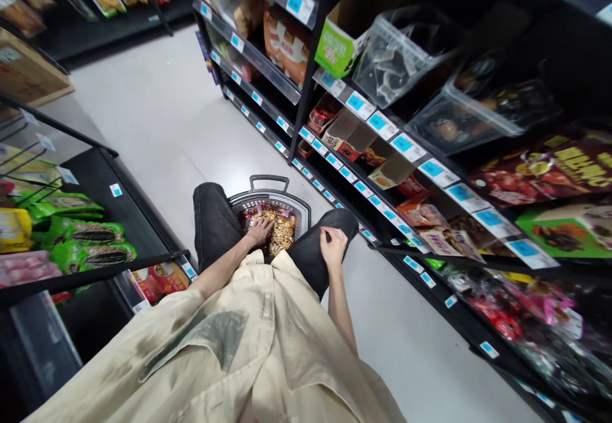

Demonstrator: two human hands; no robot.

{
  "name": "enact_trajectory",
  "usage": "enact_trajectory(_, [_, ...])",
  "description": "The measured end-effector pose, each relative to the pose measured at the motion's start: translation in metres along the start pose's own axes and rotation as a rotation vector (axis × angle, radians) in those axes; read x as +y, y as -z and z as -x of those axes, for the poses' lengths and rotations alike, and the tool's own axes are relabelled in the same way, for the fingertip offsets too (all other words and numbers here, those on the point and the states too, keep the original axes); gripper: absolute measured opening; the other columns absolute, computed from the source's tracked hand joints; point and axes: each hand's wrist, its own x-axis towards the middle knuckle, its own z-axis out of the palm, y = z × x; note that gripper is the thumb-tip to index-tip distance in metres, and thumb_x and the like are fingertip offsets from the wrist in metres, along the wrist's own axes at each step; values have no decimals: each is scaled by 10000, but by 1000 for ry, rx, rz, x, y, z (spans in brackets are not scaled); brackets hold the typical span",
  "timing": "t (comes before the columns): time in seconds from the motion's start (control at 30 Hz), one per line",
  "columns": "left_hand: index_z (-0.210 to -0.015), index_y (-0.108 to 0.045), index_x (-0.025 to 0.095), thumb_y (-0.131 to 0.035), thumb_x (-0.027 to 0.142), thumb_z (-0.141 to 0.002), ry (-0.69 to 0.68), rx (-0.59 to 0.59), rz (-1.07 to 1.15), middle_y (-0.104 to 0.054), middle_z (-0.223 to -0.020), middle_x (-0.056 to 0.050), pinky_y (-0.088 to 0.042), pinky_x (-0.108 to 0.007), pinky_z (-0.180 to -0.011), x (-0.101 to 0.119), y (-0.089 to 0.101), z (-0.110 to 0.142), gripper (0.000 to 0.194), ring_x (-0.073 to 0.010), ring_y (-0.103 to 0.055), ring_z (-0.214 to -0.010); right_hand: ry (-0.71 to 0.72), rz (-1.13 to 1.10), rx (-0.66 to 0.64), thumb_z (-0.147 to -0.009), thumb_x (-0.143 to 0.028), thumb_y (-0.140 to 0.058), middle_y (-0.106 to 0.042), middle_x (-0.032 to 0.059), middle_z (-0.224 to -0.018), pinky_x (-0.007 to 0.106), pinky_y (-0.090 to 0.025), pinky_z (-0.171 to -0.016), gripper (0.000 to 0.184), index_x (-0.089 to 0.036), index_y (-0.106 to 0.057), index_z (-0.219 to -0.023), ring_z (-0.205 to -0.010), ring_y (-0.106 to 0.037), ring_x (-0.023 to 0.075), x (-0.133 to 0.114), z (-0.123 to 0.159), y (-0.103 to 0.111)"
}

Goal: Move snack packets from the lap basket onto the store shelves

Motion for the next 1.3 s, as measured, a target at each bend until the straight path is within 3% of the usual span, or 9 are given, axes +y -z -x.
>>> enact_trajectory(0.27, [-1422, -524, 91, -387, 95, -929, -12, 285, 65, -540, -1444, -190, -327, -433, -1145, 13, 32, 5, 512, -289, -462, -1338, -139, -173, -40, -922, -400, -499, -774, 90, -1023, 470, -448, -1038, 305, -218, -743, -938, -988, -686, 268, -14, -9, 0])
enact_trajectory(0.43, [-1237, -686, 124, -441, 75, -919, -48, 467, 361, -669, -1270, -145, -437, -347, -1066, 10, 50, 13, 404, -228, -601, -1175, -131, -480, -288, -956, -364, -454, -763, 99, -1056, 391, -554, -904, 329, -203, -718, -1070, -956, -719, 251, -53, 0, -43])
enact_trajectory(0.53, [-1068, -762, 154, -475, 123, -922, 12, 671, 624, -726, -1140, -115, -480, -349, -1035, 7, 55, 21, 323, -205, -650, -1086, -3, -369, -461, -897, -249, -558, -718, 91, -1162, 400, -526, -984, 311, -214, -681, -1180, -1067, -686, 253, -72, 10, -78])
enact_trajectory(0.67, [-981, -777, 141, -608, 242, -862, 214, 857, 1038, -754, -1070, -120, -544, -365, -940, -1, 56, 30, 230, -212, -691, -981, 112, -252, -535, -719, -124, -729, -482, 149, -1477, 454, -395, -1150, 826, -194, -424, -1484, -1385, -462, 312, -81, 17, -108])
enact_trajectory(0.77, [-1024, -763, 96, -712, 298, -776, 316, 799, 1361, -761, -1024, -145, -578, -353, -816, -7, 53, 34, 323, -208, -710, -860, 102, -242, -426, -702, -91, -721, -354, 140, -1564, 489, -345, -1186, 989, -234, -267, -1569, -1461, -341, 335, -83, 15, -109])
enact_trajectory(0.9, [-1044, -751, 90, -783, 272, -714, 344, 629, 1608, -758, -994, -146, -580, -345, -799, -6, 50, 34, 378, -173, -704, -790, 141, -294, -258, -798, -81, -605, -410, 89, -1533, 447, -334, -1201, 810, -295, -365, -1541, -1427, -389, 288, -86, 10, -97])
enact_trajectory(1.07, [-912, -784, 115, -765, 199, -694, 334, 443, 1637, -761, -910, -118, -574, -323, -753, 0, 51, 30, 234, -175, -691, -775, 222, -453, -171, -868, -80, -493, -558, 89, -1364, 372, -434, -1116, 599, -270, -543, -1434, -1272, -543, 228, -85, 8, -94])
enact_trajectory(1.2, [-844, -799, 111, -707, 126, -652, 325, 284, 1615, -762, -808, -95, -543, -296, -704, 0, 48, 26, 214, -166, -667, -699, 280, -399, -144, -834, -96, -563, -553, 88, -1393, 446, -393, -1135, 514, -259, -641, -1316, -1281, -512, 263, -83, 7, -99])
enact_trajectory(1.3, [-802, -794, 103, -709, 106, -606, 309, 182, 1594, -759, -767, -90, -527, -299, -704, -1, 46, 24, 214, -182, -668, -691, 263, -363, -155, -842, -128, -587, -671, 83, -1186, 483, -393, -1103, 311, -247, -729, -1093, -1191, -531, 281, -83, 7, -100])
